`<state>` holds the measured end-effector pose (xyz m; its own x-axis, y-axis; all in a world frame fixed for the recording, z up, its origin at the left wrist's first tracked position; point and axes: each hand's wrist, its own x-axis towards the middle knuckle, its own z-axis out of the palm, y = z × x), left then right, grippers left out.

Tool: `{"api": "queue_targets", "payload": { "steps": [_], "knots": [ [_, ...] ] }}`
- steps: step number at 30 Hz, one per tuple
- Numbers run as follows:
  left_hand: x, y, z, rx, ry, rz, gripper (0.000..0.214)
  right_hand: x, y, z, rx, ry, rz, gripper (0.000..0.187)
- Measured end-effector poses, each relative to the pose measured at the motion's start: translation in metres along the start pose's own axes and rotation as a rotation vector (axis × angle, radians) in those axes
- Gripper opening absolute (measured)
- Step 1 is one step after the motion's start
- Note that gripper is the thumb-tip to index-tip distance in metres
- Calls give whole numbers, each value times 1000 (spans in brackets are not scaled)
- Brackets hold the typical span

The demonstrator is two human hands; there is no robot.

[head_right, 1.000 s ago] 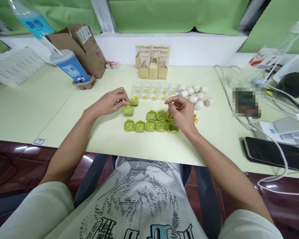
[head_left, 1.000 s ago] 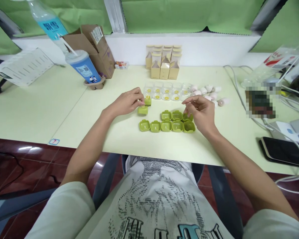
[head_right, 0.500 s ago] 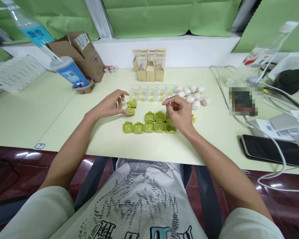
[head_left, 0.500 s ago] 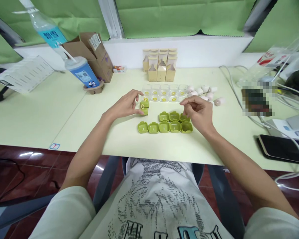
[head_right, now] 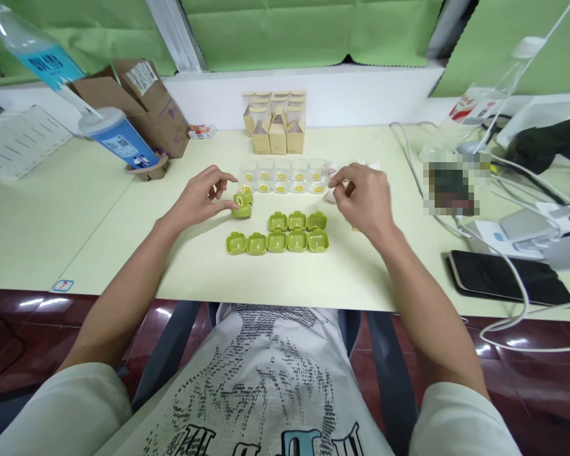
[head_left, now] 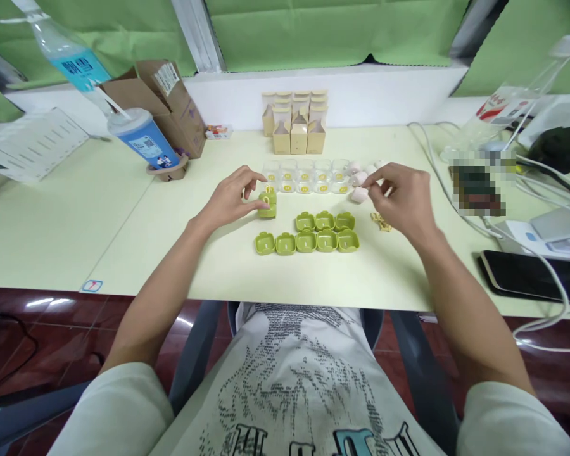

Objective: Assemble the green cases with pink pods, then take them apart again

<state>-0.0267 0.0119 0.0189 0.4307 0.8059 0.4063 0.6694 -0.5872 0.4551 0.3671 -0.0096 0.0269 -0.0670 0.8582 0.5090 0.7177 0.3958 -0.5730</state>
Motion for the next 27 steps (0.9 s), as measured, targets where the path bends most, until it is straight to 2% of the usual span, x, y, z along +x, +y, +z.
{"api": "queue_targets", "payload": {
  "steps": [1, 3, 5, 7, 10, 14, 17, 20, 23, 27],
  "knots": [
    [0, 5, -2, -19, -7, 15, 50, 2, 4, -10, -147, -52, -4, 14],
    [-1, 15, -7, -72, -126, 54, 51, 5, 15, -25, -385, -205, 9, 16],
    [-4, 23, -10, -87, -322, 83, 59, 4, 29, -26, -529, -381, 23, 18],
    [-7, 29, -10, -41, -464, 81, 70, 2, 43, -17, -576, -489, 31, 16],
    [-12, 35, -7, 15, -548, 50, 75, 0, 63, 0, -545, -493, 15, 9],
    [-14, 39, -5, 10, -606, 20, 60, 0, 68, 2, -477, -506, -40, 10],
    [-14, 37, -13, 25, -577, 36, 48, 2, 52, -8, -518, -507, -20, 18],
    [-12, 38, -22, -2, -491, 88, 40, 3, 32, -14, -469, -363, -70, 24],
    [-12, 45, -20, -103, -328, 189, 33, 1, 15, -10, -131, -227, -112, 23],
    [-15, 57, 12, -142, 25, 336, 40, -10, -9, 11, 442, -199, -117, 25]
  ]
}}
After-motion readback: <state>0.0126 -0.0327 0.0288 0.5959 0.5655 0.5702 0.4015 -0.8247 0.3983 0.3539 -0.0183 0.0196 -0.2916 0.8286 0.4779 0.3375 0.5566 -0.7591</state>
